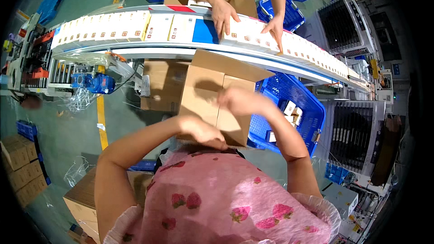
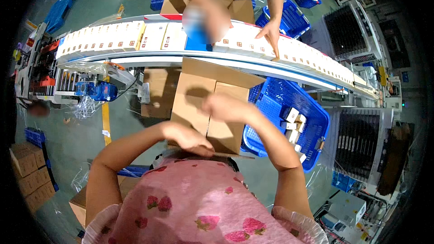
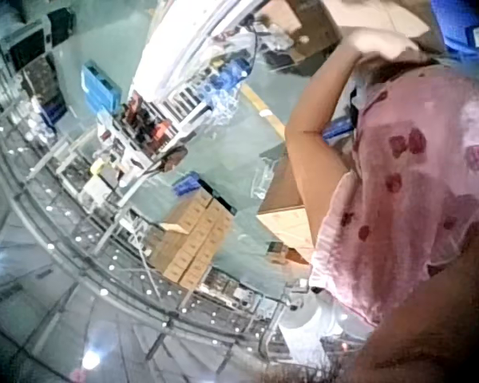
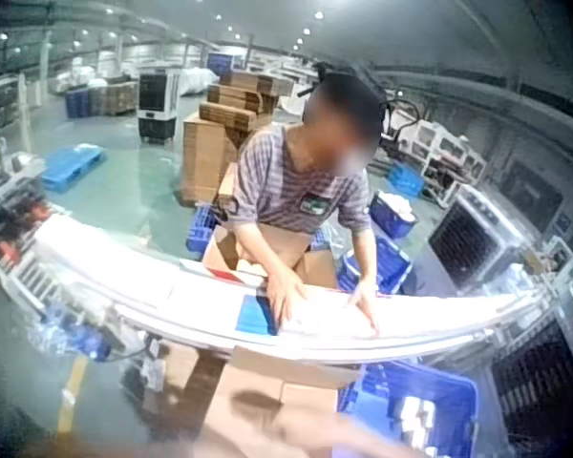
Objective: The person packs small white boxes into larger cardboard cartons, seals the cartons with a machine, and stacks the sealed cartons on a pallet.
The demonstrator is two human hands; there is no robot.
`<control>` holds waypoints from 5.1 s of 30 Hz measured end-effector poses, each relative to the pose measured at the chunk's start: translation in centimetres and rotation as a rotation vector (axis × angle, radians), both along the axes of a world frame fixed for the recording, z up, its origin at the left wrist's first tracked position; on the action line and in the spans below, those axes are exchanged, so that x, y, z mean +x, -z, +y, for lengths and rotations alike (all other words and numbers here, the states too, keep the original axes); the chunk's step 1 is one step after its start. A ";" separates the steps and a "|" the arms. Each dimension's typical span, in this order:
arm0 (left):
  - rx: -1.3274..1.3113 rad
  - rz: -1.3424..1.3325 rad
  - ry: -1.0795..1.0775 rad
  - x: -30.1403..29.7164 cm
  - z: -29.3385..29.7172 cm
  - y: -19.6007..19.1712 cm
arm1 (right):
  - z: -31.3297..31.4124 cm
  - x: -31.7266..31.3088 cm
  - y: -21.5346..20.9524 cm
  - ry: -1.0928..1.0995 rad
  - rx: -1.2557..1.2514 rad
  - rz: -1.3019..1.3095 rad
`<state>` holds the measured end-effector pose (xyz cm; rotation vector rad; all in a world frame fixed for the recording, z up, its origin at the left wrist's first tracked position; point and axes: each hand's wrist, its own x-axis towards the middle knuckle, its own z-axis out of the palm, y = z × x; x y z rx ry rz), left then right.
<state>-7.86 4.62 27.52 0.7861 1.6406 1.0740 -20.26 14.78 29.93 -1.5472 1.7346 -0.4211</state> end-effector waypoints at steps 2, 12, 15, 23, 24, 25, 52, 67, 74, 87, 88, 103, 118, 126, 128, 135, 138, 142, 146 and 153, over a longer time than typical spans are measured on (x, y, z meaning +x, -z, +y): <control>-0.035 0.106 -0.186 -1.0 -1.3 2.8 | -1.8 -1.0 -4.5 0.446 -0.358 0.272; -0.769 1.098 -0.695 2.8 2.7 4.0 | 7.9 2.6 5.6 0.559 -0.181 0.020; -0.828 0.928 -1.082 4.3 -2.6 8.7 | 8.4 0.3 5.3 1.188 -0.111 -0.170; -0.428 0.016 -1.891 11.7 -20.6 12.2 | 12.3 0.4 38.2 1.416 0.049 -0.471; -0.126 -0.308 -2.047 15.5 -21.6 11.4 | 5.2 5.2 35.1 1.574 0.066 -0.699; -0.023 -0.176 -1.956 17.0 -21.8 12.4 | 2.4 6.7 34.6 1.457 -0.069 -1.082; -0.534 0.221 -1.714 4.8 -8.4 12.6 | 3.9 3.6 11.9 0.284 -0.205 0.433; -0.226 0.034 -1.992 10.1 -14.9 20.4 | 6.6 -0.2 24.3 0.905 0.236 -0.216; -1.122 0.083 -0.688 4.2 -13.5 26.9 | 5.1 -2.1 21.5 0.294 0.371 0.202; -1.002 0.607 -1.556 -10.8 -18.9 7.9 | -19.9 -8.4 12.8 1.125 -0.310 -0.154; -1.013 0.640 -1.515 -10.9 -18.7 8.2 | -19.4 -8.4 13.8 1.188 -0.344 -0.249; -0.515 1.025 -1.632 -5.6 -23.7 1.4 | -20.0 -5.8 8.3 1.023 -0.196 -0.384; -0.422 0.230 -1.659 -3.3 -34.5 4.4 | -20.7 -8.7 8.4 0.928 -0.338 -0.148; -0.904 1.091 -1.634 -3.8 -29.0 3.9 | -18.4 -9.0 7.9 0.871 -0.259 -0.267; -1.205 0.985 -1.359 -3.4 -27.0 1.9 | -19.1 -7.6 8.3 0.861 -0.163 -0.071; -1.121 0.760 -1.424 -2.8 -28.1 2.4 | -20.3 -6.3 7.0 0.810 -0.125 -0.233; -0.941 0.477 -1.655 -3.7 -30.7 3.4 | -22.4 -6.7 7.2 0.945 -0.050 -0.345; -0.640 0.426 -1.716 -5.1 -30.8 4.5 | -22.3 -7.5 8.9 0.976 -0.313 -0.357; -0.702 0.529 -1.675 -3.1 -31.6 -1.0 | -22.4 -5.3 4.5 0.959 -0.428 -0.469; -0.568 0.362 -1.675 4.7 -49.5 -7.3 | -34.2 2.7 -0.8 0.581 -0.398 -0.459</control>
